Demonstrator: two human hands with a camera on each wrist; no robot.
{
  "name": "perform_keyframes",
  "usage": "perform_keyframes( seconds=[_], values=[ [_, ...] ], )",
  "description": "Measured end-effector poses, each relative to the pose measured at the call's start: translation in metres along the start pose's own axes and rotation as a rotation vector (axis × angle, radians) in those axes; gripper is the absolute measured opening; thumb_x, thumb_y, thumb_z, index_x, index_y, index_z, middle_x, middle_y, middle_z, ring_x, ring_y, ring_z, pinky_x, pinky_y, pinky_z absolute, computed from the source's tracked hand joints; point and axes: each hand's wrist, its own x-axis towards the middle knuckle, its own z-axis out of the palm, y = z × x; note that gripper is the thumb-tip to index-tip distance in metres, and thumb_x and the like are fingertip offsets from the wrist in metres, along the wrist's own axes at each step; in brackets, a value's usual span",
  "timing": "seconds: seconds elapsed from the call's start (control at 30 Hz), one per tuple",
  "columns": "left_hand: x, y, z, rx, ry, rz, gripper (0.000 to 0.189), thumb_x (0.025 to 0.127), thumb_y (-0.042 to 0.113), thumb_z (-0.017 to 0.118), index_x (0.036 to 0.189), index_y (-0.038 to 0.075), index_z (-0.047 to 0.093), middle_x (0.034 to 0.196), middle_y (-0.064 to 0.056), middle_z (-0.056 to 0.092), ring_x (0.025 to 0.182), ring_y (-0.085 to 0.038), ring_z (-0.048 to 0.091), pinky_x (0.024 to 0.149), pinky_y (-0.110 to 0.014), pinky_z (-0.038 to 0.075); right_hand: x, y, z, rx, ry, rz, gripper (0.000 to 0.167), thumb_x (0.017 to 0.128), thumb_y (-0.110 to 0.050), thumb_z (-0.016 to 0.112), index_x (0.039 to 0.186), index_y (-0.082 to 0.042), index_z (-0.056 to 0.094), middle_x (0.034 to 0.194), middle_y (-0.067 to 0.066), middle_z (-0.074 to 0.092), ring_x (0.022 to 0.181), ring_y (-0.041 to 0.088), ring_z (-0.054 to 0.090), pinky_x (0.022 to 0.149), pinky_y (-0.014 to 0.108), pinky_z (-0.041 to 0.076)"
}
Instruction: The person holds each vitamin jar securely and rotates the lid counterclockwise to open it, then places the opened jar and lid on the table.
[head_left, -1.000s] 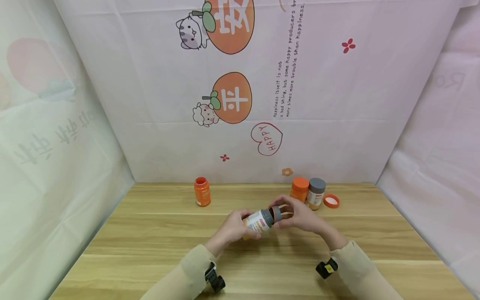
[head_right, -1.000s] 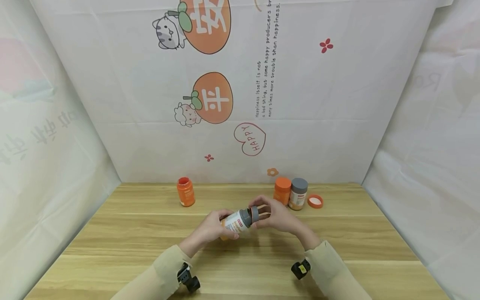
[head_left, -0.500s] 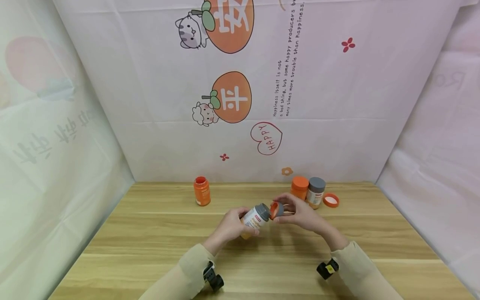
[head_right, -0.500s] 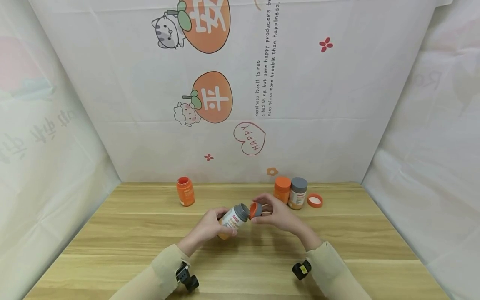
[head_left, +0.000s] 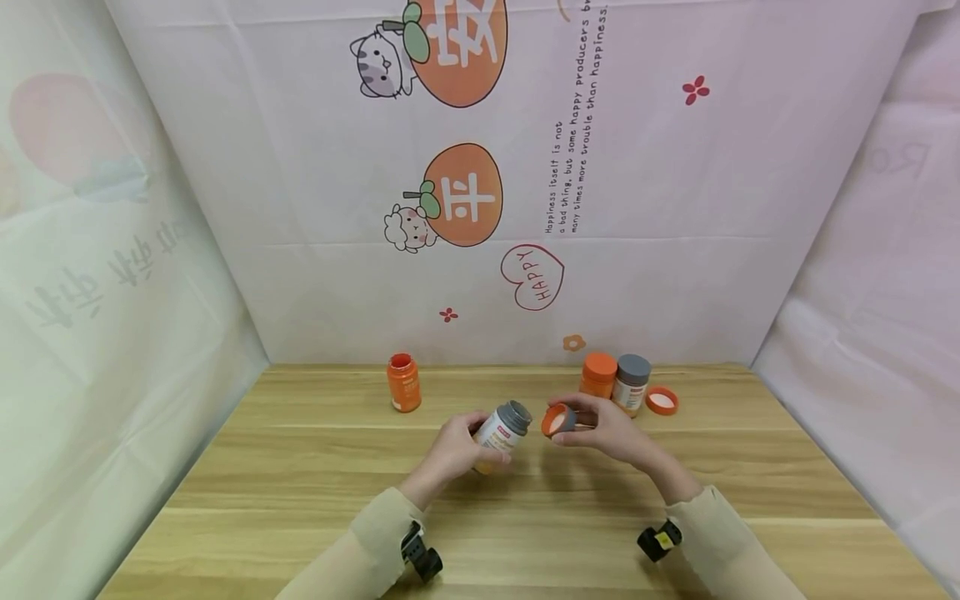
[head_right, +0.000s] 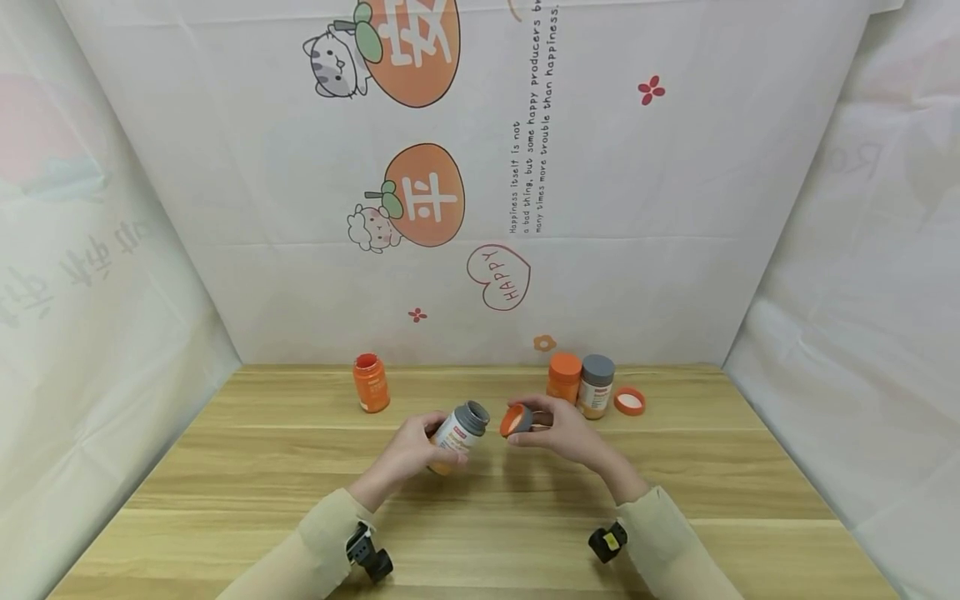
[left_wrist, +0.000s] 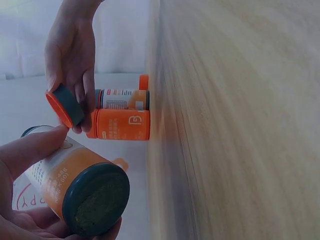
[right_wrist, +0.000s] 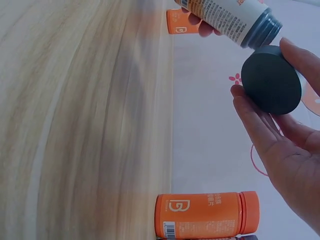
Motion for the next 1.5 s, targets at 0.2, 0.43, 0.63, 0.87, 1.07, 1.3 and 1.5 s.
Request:
perform_keyframes(
  seconds=[0.2,0.43,0.63,0.87,1.07,1.3,1.5],
  values=[
    [0.0,-0.004,-0.004,-0.014,0.019,-0.015,0.058,0.066,0.015,0.085,0.118,0.005,0.061,0.104,-0.006,0.066,0.092,-0.019,0.059,0.085,-0.04,0.049,-0.003,0.006,-0.002,0.038,0.019,0.001,0.056,0.078,-0.025,0.078,0.128,-0.012,0.053,0.122,0.014,0.059,0.113,0.035,0.058,0.085,0.023,0.05],
    [0.001,-0.01,-0.008,-0.026,0.052,-0.009,0.06,0.064,0.013,0.086,0.118,0.004,0.061,0.104,-0.008,0.067,0.092,-0.02,0.061,0.086,-0.041,0.049,-0.006,0.013,-0.006,0.102,0.023,0.005,0.058,0.077,-0.02,0.079,0.127,-0.01,0.052,0.126,0.016,0.056,0.117,0.04,0.054,0.084,0.023,0.05],
    [0.001,-0.013,-0.013,-0.015,0.106,0.0,0.062,0.063,0.012,0.086,0.119,0.003,0.061,0.107,-0.01,0.066,0.097,-0.022,0.061,0.09,-0.043,0.048,-0.009,0.017,-0.009,0.006,0.068,0.021,0.06,0.075,-0.027,0.08,0.127,-0.01,0.053,0.12,0.011,0.06,0.11,0.03,0.056,0.083,0.025,0.05],
    [0.001,-0.017,-0.017,-0.02,0.132,-0.007,0.053,0.064,0.012,0.085,0.113,0.006,0.064,0.105,-0.008,0.066,0.097,-0.022,0.059,0.091,-0.043,0.047,-0.012,0.021,-0.013,-0.025,0.099,0.04,0.061,0.075,-0.028,0.08,0.126,-0.011,0.053,0.118,0.009,0.06,0.106,0.027,0.056,0.083,0.027,0.048],
    [0.001,-0.02,-0.021,-0.036,0.141,-0.008,0.054,0.064,0.012,0.085,0.113,0.006,0.064,0.106,-0.008,0.066,0.097,-0.021,0.059,0.092,-0.043,0.046,-0.014,0.023,-0.017,-0.045,0.097,0.039,0.06,0.077,-0.027,0.078,0.13,-0.011,0.053,0.123,0.012,0.057,0.107,0.03,0.057,0.083,0.03,0.048],
    [0.001,-0.022,-0.028,-0.051,0.164,-0.029,0.052,0.066,0.01,0.083,0.114,0.007,0.063,0.107,-0.008,0.066,0.098,-0.022,0.058,0.093,-0.043,0.045,-0.016,0.028,-0.021,-0.066,0.113,0.026,0.058,0.078,-0.027,0.078,0.128,-0.009,0.056,0.121,0.013,0.06,0.108,0.029,0.059,0.082,0.024,0.049],
    [0.001,-0.026,-0.034,-0.058,0.182,-0.042,0.053,0.066,0.009,0.084,0.115,0.006,0.063,0.107,-0.008,0.066,0.098,-0.022,0.059,0.093,-0.044,0.045,-0.019,0.033,-0.025,-0.086,0.141,0.022,0.056,0.078,-0.025,0.078,0.126,-0.007,0.056,0.122,0.015,0.059,0.109,0.028,0.058,0.086,0.026,0.048]
  ],
)
